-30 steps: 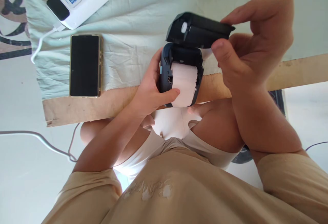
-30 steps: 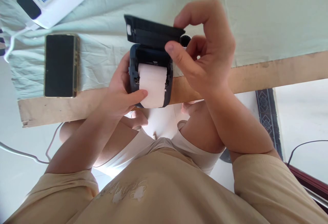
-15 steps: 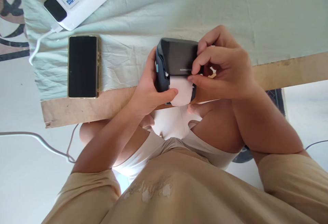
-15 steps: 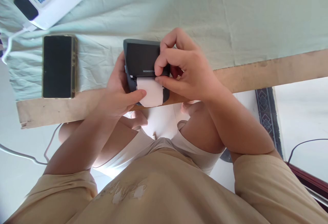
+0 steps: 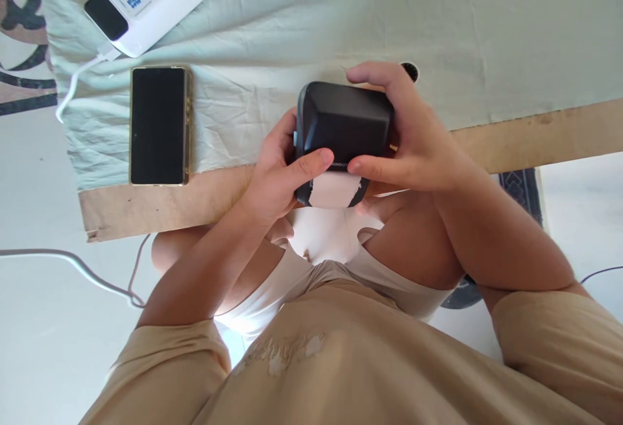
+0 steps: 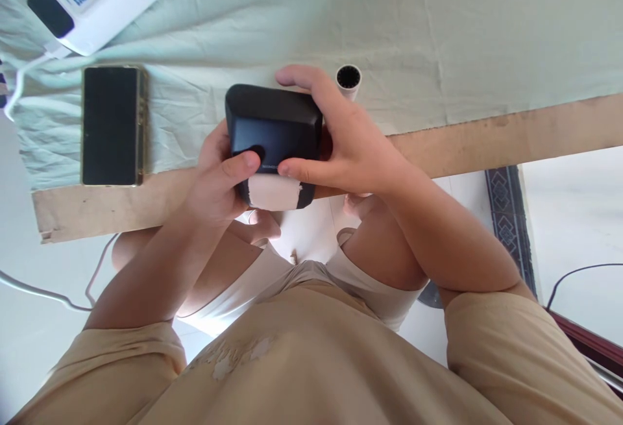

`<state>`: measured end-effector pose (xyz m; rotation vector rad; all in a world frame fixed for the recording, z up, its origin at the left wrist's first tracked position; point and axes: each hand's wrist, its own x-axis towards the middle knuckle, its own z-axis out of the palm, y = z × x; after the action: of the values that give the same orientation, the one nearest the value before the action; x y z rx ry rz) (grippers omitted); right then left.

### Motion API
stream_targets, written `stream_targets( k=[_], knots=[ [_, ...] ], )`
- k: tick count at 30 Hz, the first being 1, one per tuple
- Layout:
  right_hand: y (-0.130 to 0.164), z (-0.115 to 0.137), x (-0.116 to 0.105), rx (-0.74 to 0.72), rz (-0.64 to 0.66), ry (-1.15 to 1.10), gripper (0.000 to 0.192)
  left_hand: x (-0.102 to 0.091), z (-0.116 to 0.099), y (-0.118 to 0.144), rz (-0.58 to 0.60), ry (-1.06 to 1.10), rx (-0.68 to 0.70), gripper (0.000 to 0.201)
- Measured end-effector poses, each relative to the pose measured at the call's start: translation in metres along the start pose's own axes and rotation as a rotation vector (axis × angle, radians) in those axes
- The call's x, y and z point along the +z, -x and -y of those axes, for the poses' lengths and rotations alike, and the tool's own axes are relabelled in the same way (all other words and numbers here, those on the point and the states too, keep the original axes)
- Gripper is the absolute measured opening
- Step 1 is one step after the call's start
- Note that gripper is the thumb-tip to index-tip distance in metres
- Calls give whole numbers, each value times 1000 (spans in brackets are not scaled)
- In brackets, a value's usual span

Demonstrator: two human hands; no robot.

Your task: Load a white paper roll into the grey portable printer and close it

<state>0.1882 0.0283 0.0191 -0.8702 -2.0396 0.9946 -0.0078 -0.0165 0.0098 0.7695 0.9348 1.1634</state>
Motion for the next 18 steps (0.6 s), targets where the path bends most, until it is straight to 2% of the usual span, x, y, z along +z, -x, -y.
stream_targets(
  k=[2,5,9,12,18],
  knots=[
    [-2,-4,-2,7,62,-54,73,-1,-2,0,-3,-11,-52,42],
    [-4,-12,-3,38,114,-147,75,-2,-4,0,16,-12,-53,43],
    [-7,-18,0,53,106,-206,75,-3,-2,-1,58,17,-1,31],
    [-7,-20,1,86,121,-225,77,-2,-1,-1,46,36,20,25],
    [-5,-21,-2,68,100,-223,75,-6,-3,-3,60,6,-1,36]
  ],
)
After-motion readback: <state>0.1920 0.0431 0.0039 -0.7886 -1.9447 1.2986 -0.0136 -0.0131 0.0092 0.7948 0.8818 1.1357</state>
